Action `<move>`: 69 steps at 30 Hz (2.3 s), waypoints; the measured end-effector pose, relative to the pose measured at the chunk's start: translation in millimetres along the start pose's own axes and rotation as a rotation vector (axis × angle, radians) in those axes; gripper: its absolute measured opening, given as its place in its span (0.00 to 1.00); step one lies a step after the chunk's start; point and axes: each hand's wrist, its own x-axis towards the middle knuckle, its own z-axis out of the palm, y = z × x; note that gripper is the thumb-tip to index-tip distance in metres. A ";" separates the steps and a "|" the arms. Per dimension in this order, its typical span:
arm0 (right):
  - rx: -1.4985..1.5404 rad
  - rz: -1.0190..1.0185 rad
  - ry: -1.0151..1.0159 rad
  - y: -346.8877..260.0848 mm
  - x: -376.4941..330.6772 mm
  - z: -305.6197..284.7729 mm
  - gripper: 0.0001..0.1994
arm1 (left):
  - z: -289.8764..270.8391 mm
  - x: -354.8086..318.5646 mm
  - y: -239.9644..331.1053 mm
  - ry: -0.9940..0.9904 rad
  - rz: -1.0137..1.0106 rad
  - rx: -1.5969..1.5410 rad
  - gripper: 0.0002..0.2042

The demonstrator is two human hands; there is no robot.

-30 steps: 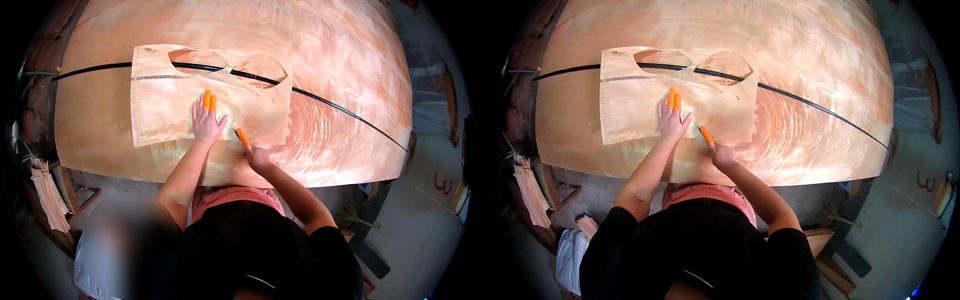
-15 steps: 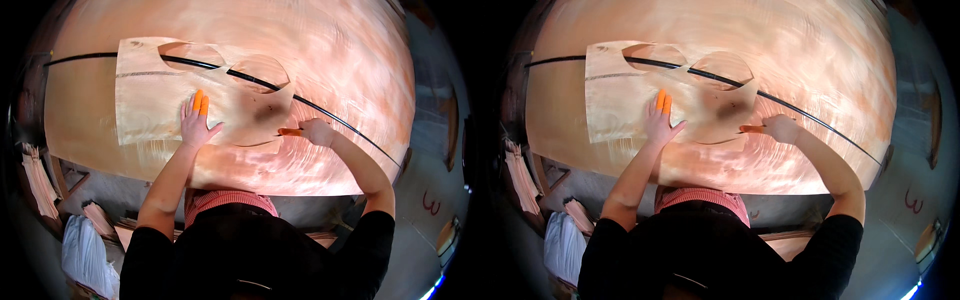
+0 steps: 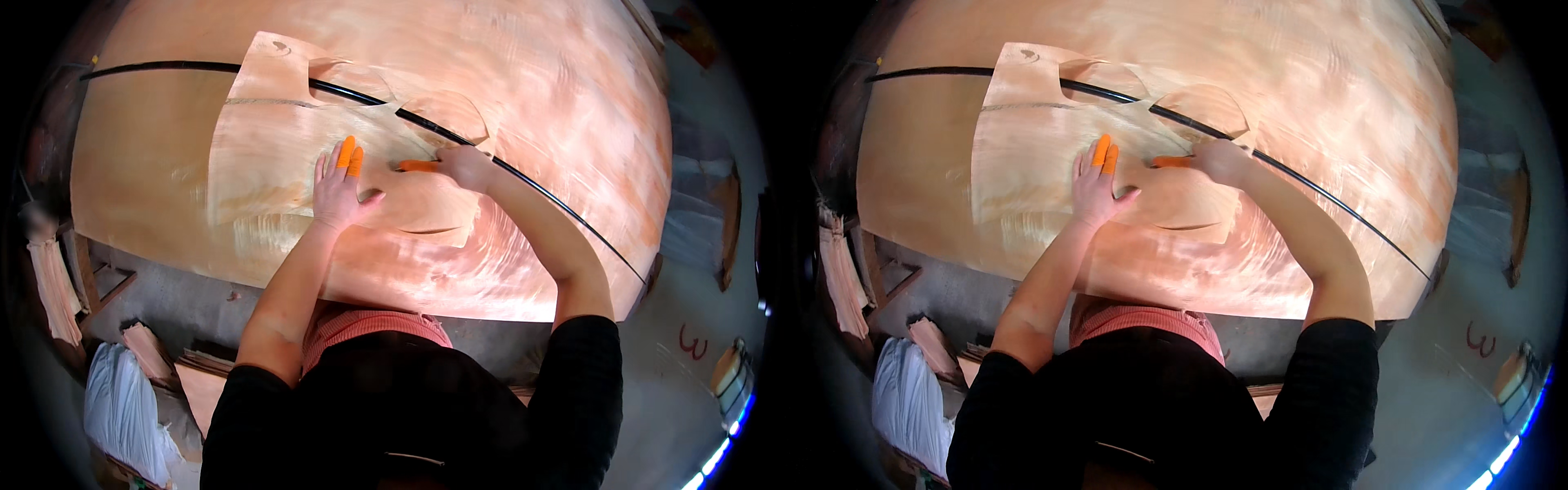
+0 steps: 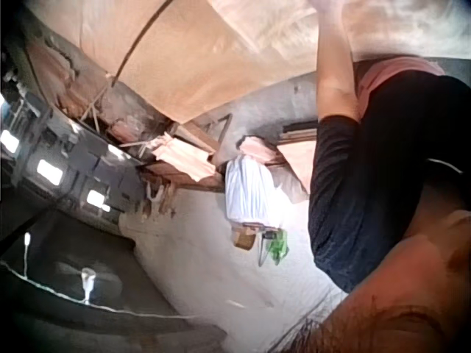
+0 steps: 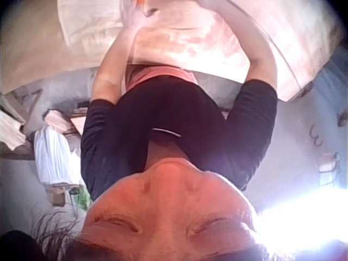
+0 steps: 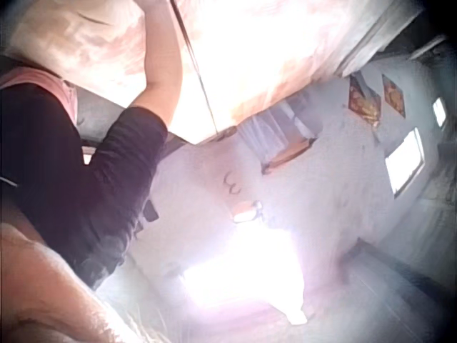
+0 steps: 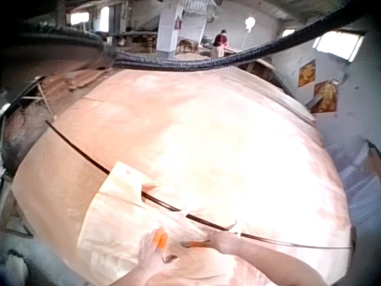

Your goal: The person uses a utility knife to cut a thin sheet of wood veneer on a large workbench. They trace a template to cut out a specific shape, then use a long metal ruler to cut straight lines across the sheet. The person repeatedly lifts and repositions the veneer to access different cutting areas.

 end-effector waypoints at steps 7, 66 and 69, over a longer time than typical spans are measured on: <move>0.023 0.329 0.180 -5.3 -61.8 56.3 0.11 | 15.3 3.6 16.7 -0.060 0.347 0.059 0.25; 0.606 0.926 1.125 -181.1 -64.8 -70.2 0.11 | -2.5 -14.5 6.2 0.134 0.290 -0.347 0.44; 0.657 0.902 1.200 -190.2 -60.1 -78.5 0.11 | -41.7 -39.6 -21.5 -0.024 0.328 -0.249 0.47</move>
